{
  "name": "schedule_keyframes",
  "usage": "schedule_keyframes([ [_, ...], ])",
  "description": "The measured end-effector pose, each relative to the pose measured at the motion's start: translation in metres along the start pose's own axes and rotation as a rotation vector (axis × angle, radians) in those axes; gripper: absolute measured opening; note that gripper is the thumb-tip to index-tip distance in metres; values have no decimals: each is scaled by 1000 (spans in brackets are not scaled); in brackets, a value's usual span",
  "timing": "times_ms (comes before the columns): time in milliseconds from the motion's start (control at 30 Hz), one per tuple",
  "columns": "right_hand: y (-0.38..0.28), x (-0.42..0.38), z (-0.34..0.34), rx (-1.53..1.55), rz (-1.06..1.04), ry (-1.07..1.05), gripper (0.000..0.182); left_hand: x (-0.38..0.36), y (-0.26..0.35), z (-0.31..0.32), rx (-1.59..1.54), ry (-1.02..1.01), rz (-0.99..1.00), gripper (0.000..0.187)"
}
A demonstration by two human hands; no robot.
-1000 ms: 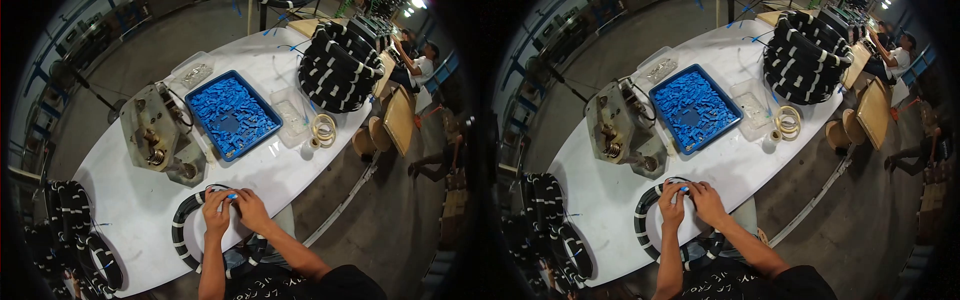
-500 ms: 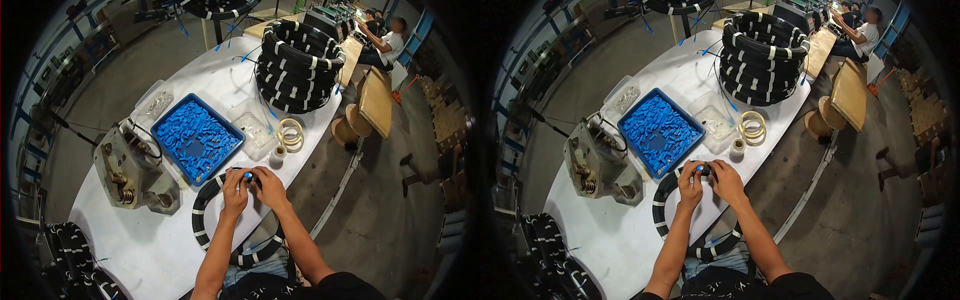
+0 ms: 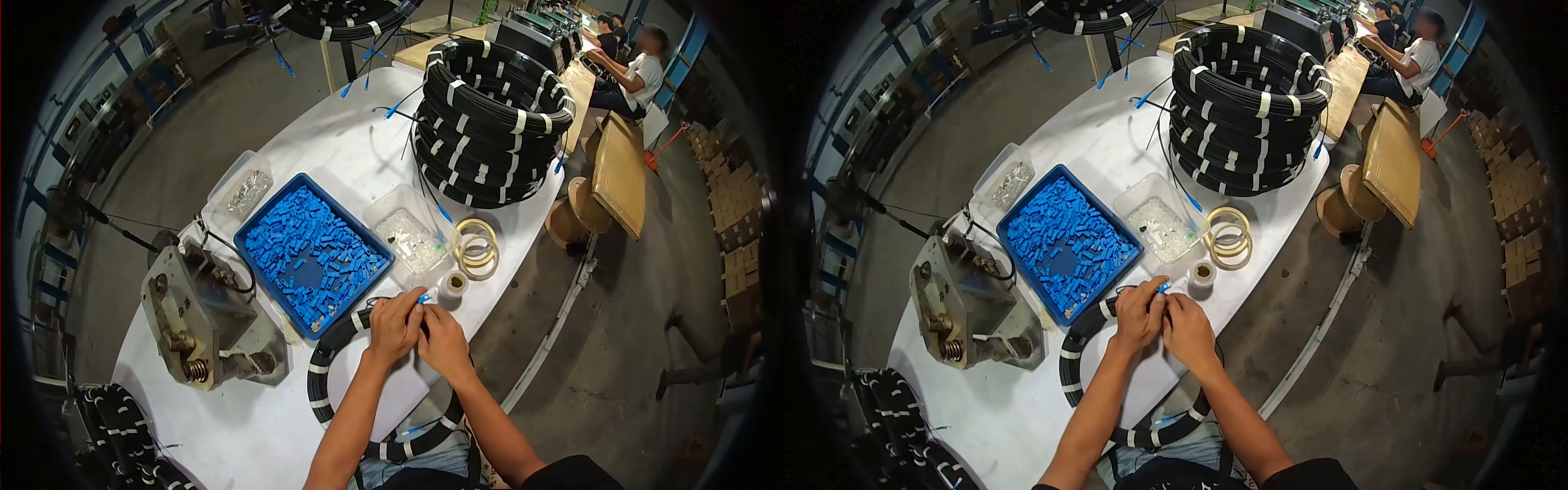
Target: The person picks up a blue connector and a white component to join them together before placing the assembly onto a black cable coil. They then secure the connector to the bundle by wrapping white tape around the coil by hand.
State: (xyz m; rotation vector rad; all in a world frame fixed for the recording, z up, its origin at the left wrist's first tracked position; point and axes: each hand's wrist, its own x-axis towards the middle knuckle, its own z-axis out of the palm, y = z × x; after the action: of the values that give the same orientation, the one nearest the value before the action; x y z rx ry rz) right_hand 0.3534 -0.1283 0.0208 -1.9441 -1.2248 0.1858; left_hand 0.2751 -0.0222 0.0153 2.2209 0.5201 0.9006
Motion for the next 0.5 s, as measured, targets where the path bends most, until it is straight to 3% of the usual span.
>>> schedule_keyframes([
  [67, 0, 3, 0, 6, -24, -4, 28, 10, 5, -10, -7, -47, -13, 24],
  [133, 0, 4, -2, 28, -14, -16, 29, 19, 4, -17, -255, -177, -180, 25],
  [267, -1, 5, -6, 18, 39, -82, 31, 31, -10, -15, -166, -309, -179, 22],
  [500, -3, 8, -5, 5, 42, -73, 32, 20, -13, -6, -137, -165, -163, 19],
])
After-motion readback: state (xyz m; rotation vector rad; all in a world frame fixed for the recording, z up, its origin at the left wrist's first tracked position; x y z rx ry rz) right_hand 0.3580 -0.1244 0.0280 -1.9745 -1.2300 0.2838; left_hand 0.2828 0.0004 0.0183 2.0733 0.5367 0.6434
